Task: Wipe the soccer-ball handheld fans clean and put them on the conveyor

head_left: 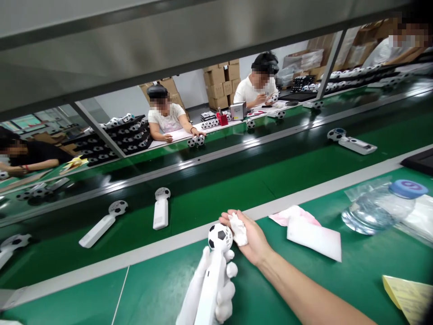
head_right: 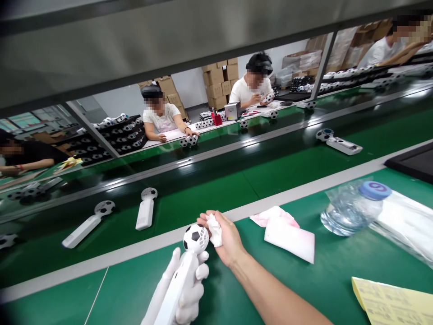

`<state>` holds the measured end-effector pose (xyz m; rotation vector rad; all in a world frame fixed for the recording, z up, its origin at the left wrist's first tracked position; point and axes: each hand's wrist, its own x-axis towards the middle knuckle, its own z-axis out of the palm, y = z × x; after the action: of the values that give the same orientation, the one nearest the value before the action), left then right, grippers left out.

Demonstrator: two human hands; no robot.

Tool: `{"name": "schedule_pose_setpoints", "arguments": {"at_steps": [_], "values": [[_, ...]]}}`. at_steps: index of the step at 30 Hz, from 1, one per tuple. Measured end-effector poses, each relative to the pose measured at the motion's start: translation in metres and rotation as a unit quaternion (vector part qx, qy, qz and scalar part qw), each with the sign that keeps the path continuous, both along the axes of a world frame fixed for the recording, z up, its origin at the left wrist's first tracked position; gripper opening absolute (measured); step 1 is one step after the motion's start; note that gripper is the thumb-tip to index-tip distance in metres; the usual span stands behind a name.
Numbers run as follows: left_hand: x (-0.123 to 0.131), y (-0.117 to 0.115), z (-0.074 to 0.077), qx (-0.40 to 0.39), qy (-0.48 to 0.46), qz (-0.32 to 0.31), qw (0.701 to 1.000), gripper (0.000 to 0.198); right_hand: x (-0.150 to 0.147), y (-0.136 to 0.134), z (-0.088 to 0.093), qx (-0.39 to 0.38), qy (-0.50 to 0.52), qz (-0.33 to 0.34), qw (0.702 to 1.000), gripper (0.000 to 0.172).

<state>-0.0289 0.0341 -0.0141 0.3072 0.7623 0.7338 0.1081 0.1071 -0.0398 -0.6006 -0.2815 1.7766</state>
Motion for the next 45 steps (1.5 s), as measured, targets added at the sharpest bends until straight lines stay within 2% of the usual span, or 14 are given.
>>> {"name": "schedule_pose_setpoints", "arguments": {"at_steps": [2,3,6,7,8,11,13,20,26,32,35,38,41,45], "values": [[0.000,0.001,0.001,-0.003,0.009,0.005,1.000,0.031,-0.001,-0.009,0.008,0.092,-0.114,-0.014,0.989,0.022],[0.000,0.001,0.002,-0.006,0.012,0.007,1.000,0.032,-0.001,-0.014,0.012,0.155,-0.192,-0.018,0.969,0.023],[0.002,0.000,0.001,-0.023,0.016,0.009,1.000,0.033,-0.004,-0.023,0.018,0.326,-0.375,-0.014,0.868,0.021],[0.002,-0.002,0.001,-0.030,0.015,0.009,0.999,0.033,-0.005,-0.024,0.018,0.343,-0.393,-0.011,0.853,0.019],[0.003,-0.004,0.001,-0.037,0.013,0.009,0.999,0.032,-0.006,-0.023,0.018,0.321,-0.379,-0.011,0.868,0.018],[0.006,-0.010,0.002,-0.050,-0.001,0.014,0.999,0.040,-0.008,-0.013,0.013,0.120,-0.229,-0.014,0.966,0.018],[0.008,-0.011,0.006,-0.053,-0.016,0.021,0.998,0.048,-0.005,-0.005,0.007,0.020,-0.134,-0.024,0.991,0.020],[0.006,0.004,0.020,-0.030,-0.083,0.083,0.993,0.049,0.019,0.012,-0.009,-0.051,0.022,-0.018,0.998,0.008],[-0.005,0.027,0.017,-0.015,-0.179,0.086,0.980,0.054,0.027,0.013,-0.009,-0.089,0.089,0.032,0.992,0.016],[-0.002,0.044,0.023,0.015,-0.136,0.081,0.987,0.055,0.028,0.012,-0.008,-0.104,0.112,0.048,0.987,0.016],[0.002,0.059,0.021,0.084,0.000,0.061,0.995,0.054,0.026,0.011,-0.007,-0.116,0.115,0.054,0.985,0.016],[0.012,0.088,0.013,0.165,0.227,0.039,0.959,0.055,0.024,0.009,-0.007,-0.123,0.123,0.060,0.983,0.017],[0.023,0.128,0.006,0.212,0.371,0.066,0.902,0.050,0.022,0.009,-0.011,-0.122,0.142,0.069,0.980,0.017],[0.019,0.167,0.006,0.299,0.550,0.142,0.767,0.056,0.022,0.010,-0.019,-0.111,0.166,0.090,0.976,0.022]]}}
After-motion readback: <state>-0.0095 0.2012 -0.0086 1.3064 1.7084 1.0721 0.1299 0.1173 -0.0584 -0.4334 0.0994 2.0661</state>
